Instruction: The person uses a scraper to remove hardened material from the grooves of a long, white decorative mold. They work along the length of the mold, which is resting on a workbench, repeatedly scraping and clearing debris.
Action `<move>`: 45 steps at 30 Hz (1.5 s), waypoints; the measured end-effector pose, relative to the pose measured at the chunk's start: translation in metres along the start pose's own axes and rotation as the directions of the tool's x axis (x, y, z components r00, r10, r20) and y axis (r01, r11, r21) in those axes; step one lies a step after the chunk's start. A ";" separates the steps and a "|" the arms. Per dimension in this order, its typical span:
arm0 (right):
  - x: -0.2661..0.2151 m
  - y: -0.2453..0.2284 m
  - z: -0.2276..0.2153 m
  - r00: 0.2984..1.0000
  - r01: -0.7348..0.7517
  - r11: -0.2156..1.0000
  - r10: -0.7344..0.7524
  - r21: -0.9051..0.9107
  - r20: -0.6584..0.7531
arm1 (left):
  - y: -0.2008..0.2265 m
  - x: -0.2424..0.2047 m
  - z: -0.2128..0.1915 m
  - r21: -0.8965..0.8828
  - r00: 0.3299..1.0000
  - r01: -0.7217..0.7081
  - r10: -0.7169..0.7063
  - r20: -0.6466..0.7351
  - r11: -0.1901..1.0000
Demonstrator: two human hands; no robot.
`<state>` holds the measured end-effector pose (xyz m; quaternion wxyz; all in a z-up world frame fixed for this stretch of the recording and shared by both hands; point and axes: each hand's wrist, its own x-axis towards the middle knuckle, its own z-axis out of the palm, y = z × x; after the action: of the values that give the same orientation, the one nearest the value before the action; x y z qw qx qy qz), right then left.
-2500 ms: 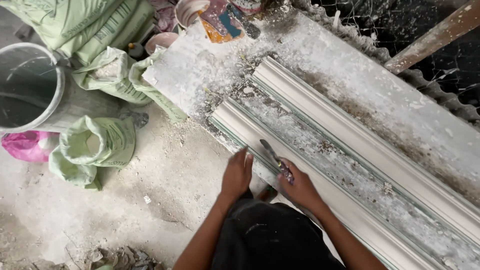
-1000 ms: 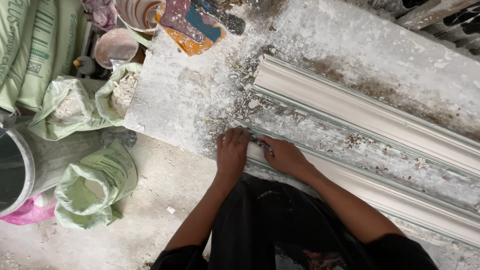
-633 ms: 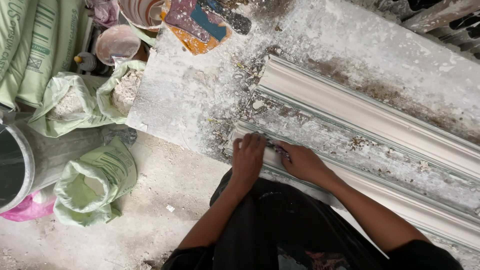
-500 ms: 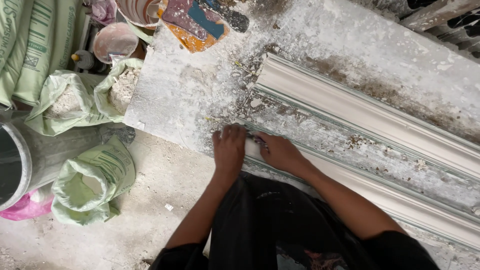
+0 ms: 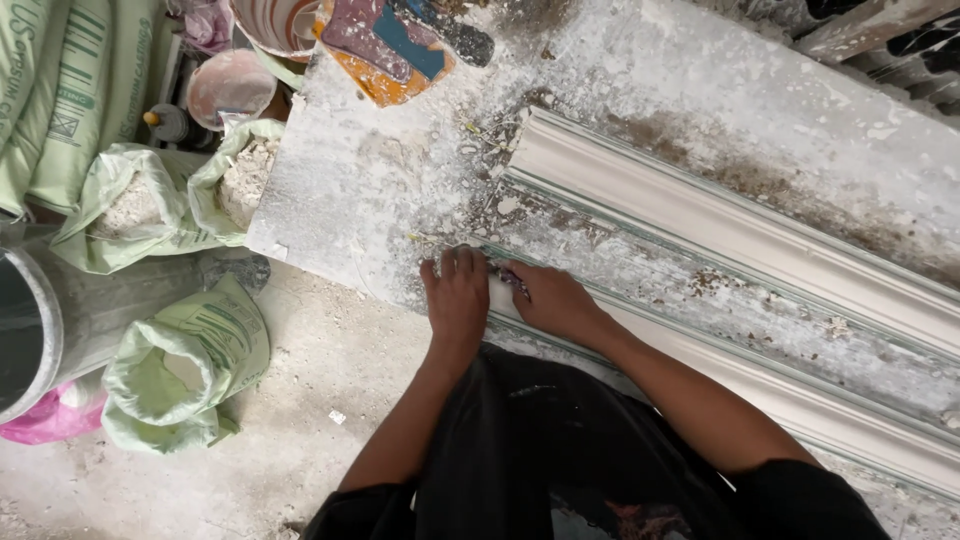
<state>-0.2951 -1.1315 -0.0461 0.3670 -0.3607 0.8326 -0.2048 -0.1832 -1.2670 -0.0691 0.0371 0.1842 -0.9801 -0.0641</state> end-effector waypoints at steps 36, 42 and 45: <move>-0.008 0.046 -0.004 0.883 -0.468 0.477 0.288 0.744 0.371 | 0.007 -0.037 0.048 -0.331 0.994 0.100 -0.110 -0.011 0.938; -0.024 0.072 -0.017 0.874 -0.485 0.445 0.264 0.753 0.407 | 0.017 -0.046 0.057 -0.271 0.984 0.149 -0.170 -0.055 0.951; -0.035 0.093 -0.026 0.849 -0.528 0.424 0.301 0.736 0.435 | 0.020 -0.045 0.058 -0.291 0.979 0.178 -0.200 -0.047 0.940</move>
<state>-0.3406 -1.0419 -0.0696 0.6283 0.0554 0.6438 -0.4333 -0.1536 -1.2257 -0.1257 0.0942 0.2726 -0.9362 -0.2010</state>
